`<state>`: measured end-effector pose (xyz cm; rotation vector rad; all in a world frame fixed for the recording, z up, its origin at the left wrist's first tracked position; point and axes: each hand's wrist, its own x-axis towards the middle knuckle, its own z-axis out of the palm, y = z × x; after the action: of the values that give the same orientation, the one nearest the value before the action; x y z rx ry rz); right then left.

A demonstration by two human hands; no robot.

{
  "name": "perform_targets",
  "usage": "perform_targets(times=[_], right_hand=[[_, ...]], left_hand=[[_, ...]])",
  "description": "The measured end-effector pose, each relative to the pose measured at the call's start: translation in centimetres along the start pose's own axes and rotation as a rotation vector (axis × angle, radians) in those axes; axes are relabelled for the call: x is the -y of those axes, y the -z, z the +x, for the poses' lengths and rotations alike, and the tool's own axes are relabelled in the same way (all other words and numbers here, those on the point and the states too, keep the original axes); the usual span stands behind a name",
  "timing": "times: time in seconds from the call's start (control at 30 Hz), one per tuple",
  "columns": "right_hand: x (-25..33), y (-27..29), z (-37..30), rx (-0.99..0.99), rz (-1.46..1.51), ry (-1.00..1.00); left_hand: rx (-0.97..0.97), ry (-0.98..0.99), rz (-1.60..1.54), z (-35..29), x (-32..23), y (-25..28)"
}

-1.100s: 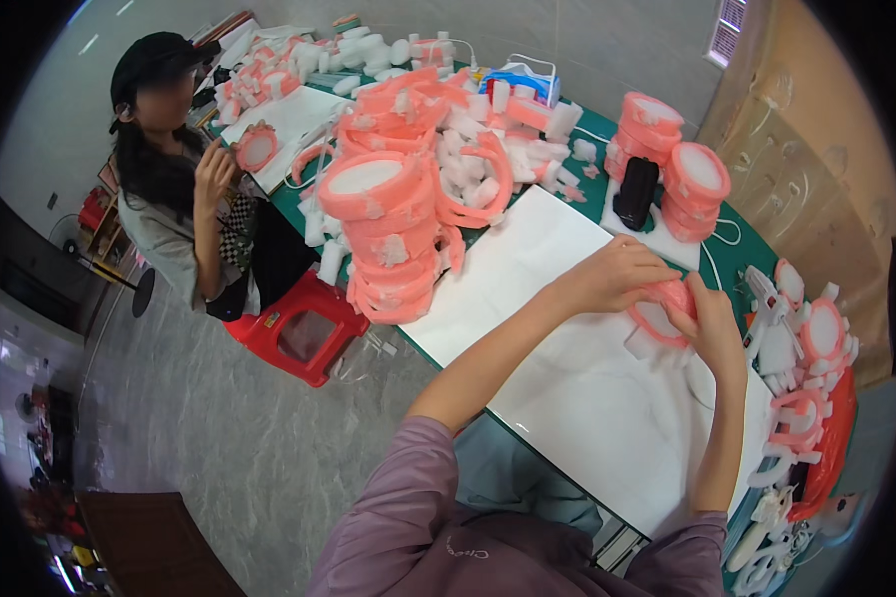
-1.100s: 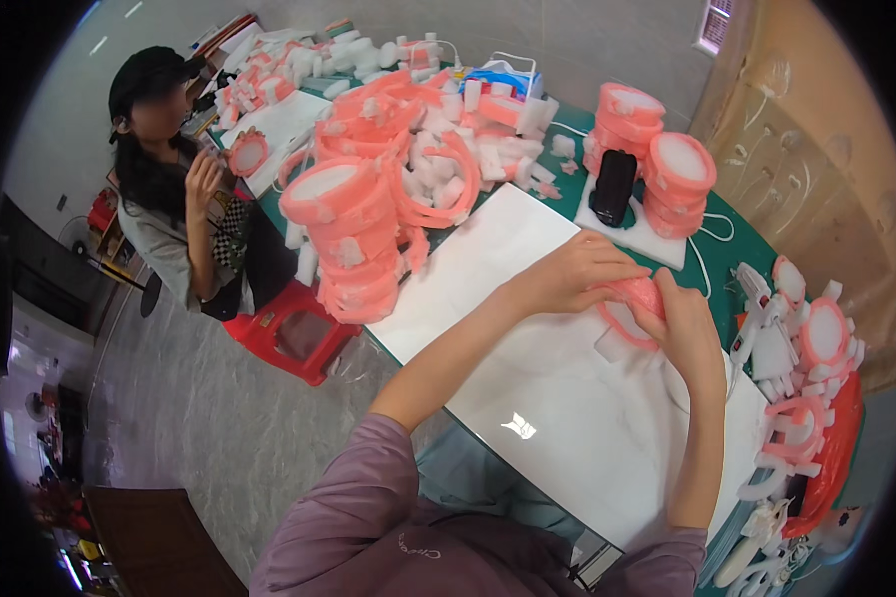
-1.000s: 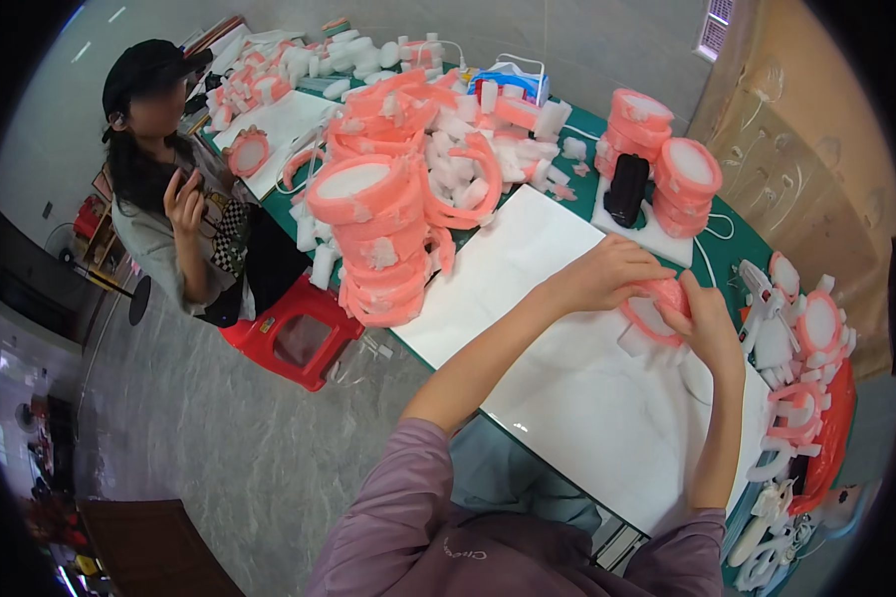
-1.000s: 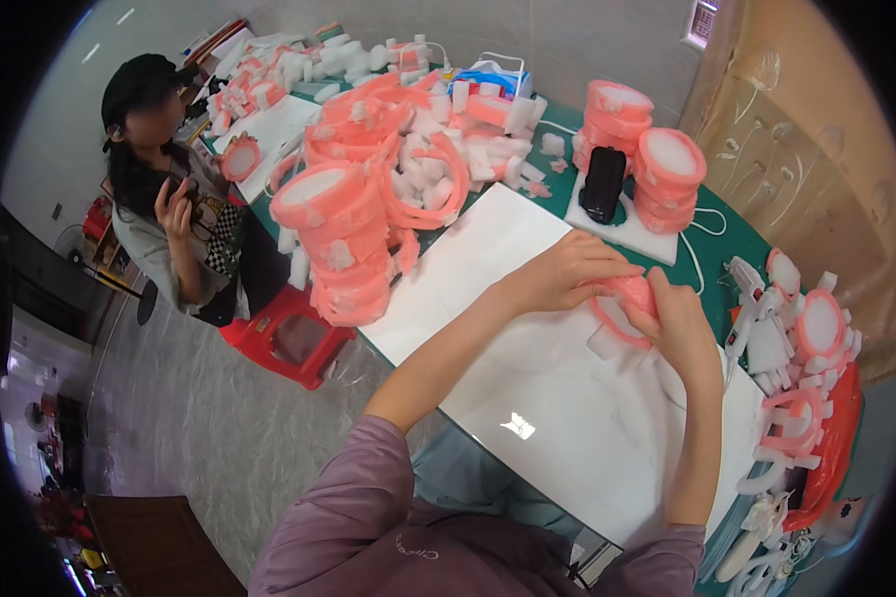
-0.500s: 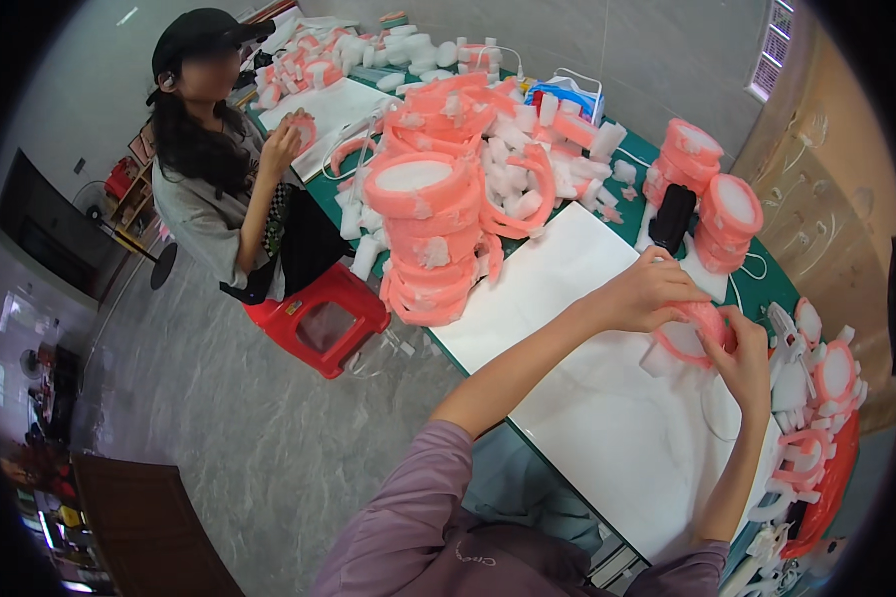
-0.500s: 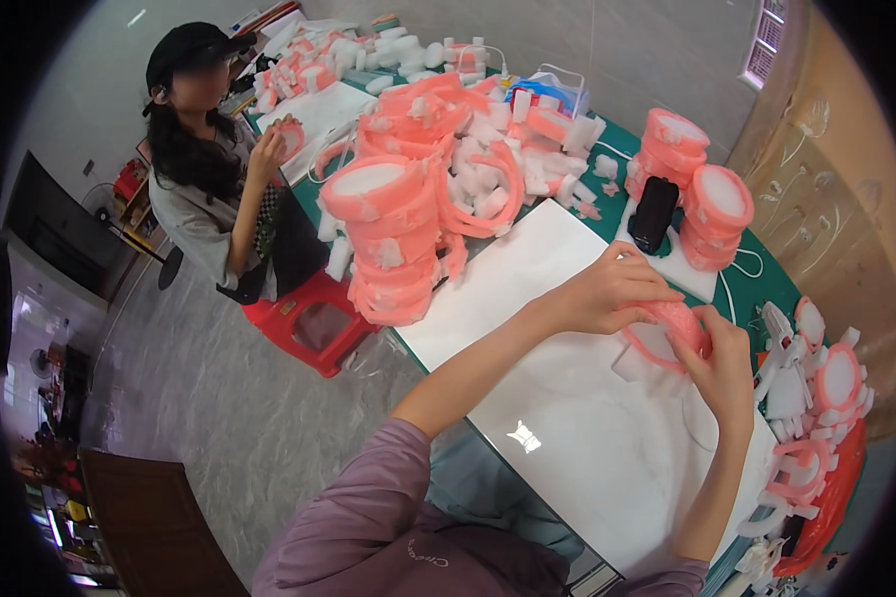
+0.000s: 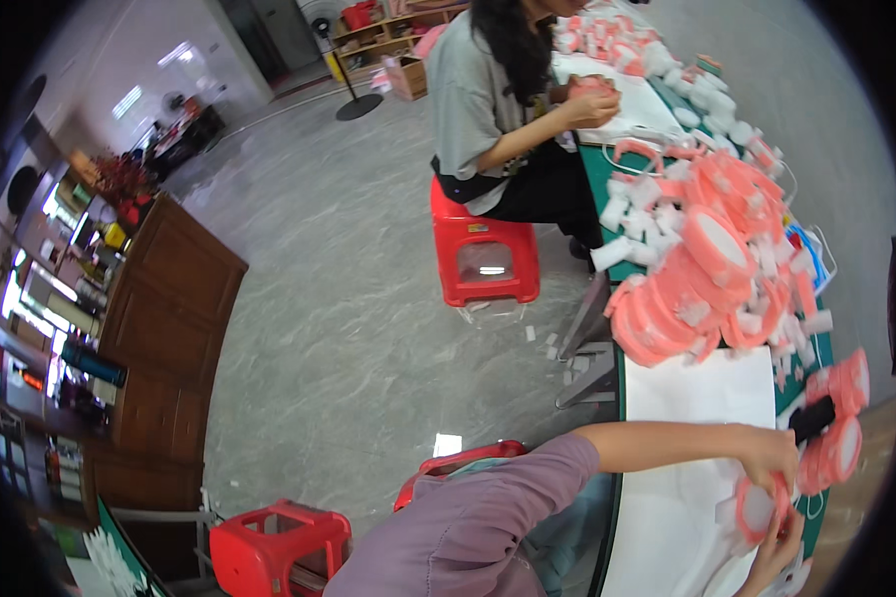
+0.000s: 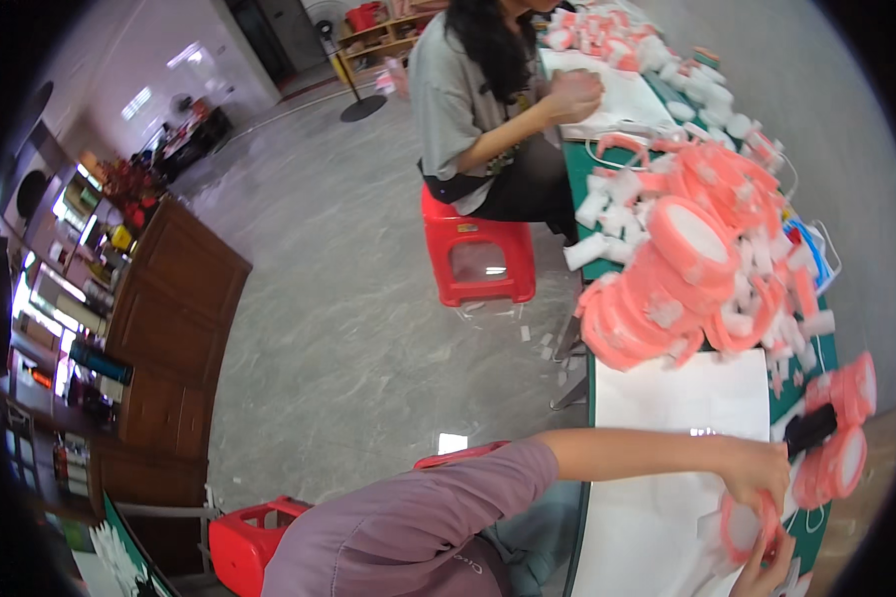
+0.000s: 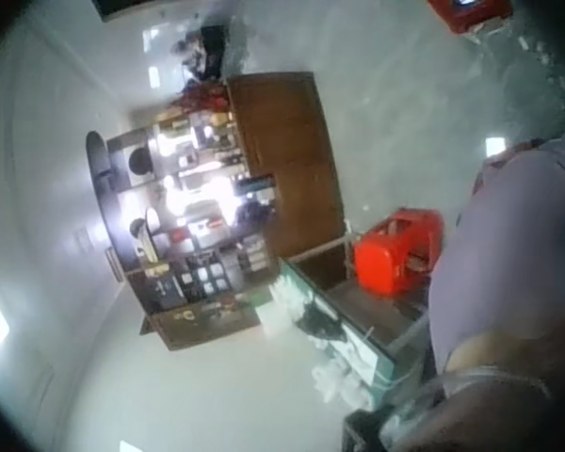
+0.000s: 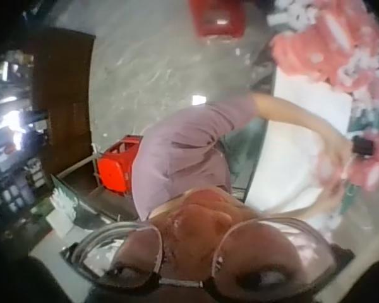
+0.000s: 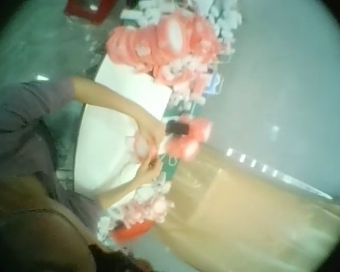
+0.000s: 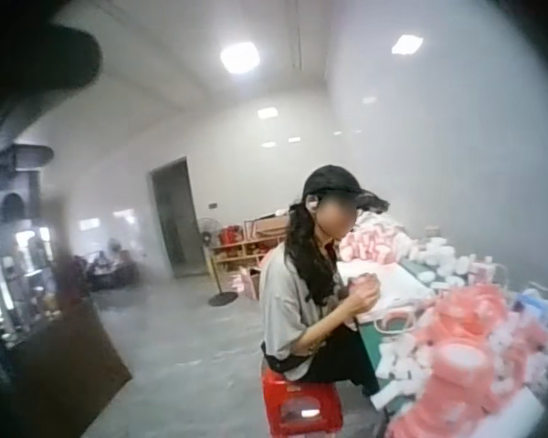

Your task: Assembling pink foam and plastic components using a hot glue gun.

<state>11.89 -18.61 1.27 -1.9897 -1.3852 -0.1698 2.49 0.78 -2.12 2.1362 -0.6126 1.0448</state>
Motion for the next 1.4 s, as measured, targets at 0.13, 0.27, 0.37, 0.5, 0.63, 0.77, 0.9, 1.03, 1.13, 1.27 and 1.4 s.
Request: perform_targets(times=[0.13, 0.27, 0.37, 0.5, 0.63, 0.77, 0.9, 1.03, 1.13, 1.27, 1.4], right_hand=[[2.8, 0.8, 1.3, 0.07, 0.008, -0.026], [5.4, 1.2, 1.5, 0.133, 0.009, -0.088], [6.3, 1.4, 1.8, 0.113, -0.02, -0.066], [6.5, 1.9, 2.2, 0.179, -0.03, -0.121], [5.9, 1.0, 2.1, 0.121, 0.01, -0.098], [-1.5, 2.3, 1.0, 0.304, 0.081, -0.219], [3.1, 1.4, 1.6, 0.272, 0.005, -0.222], [3.9, 0.9, 1.6, 0.186, 0.055, -0.163], [3.9, 1.6, 1.5, 0.22, 0.086, -0.252], [4.7, 1.6, 1.2, 0.163, 0.067, -0.191], [5.5, 1.8, 1.0, 0.069, -0.054, -0.099]], left_hand=[[0.012, -0.004, 0.075, 0.1, 0.5, -1.0], [0.027, 0.096, 0.09, -0.8, 1.6, -1.7], [0.016, 0.076, 0.075, -0.5, 2.0, -2.4], [0.001, 0.003, 0.217, -0.2, 1.0, -1.0], [-0.072, 0.006, 0.052, -0.7, 1.7, -2.0], [-0.135, -0.086, 0.01, 0.4, -1.0, -0.3], [-0.134, -0.123, 0.08, 0.2, -1.3, 0.5], [-0.104, -0.081, 0.042, 0.3, -2.4, 1.7], [-0.122, -0.12, 0.089, 0.7, -2.7, 1.8], [-0.097, -0.117, 0.132, 0.9, -3.2, 1.8], [-0.089, -0.127, 0.252, 1.1, -3.7, 1.2]])
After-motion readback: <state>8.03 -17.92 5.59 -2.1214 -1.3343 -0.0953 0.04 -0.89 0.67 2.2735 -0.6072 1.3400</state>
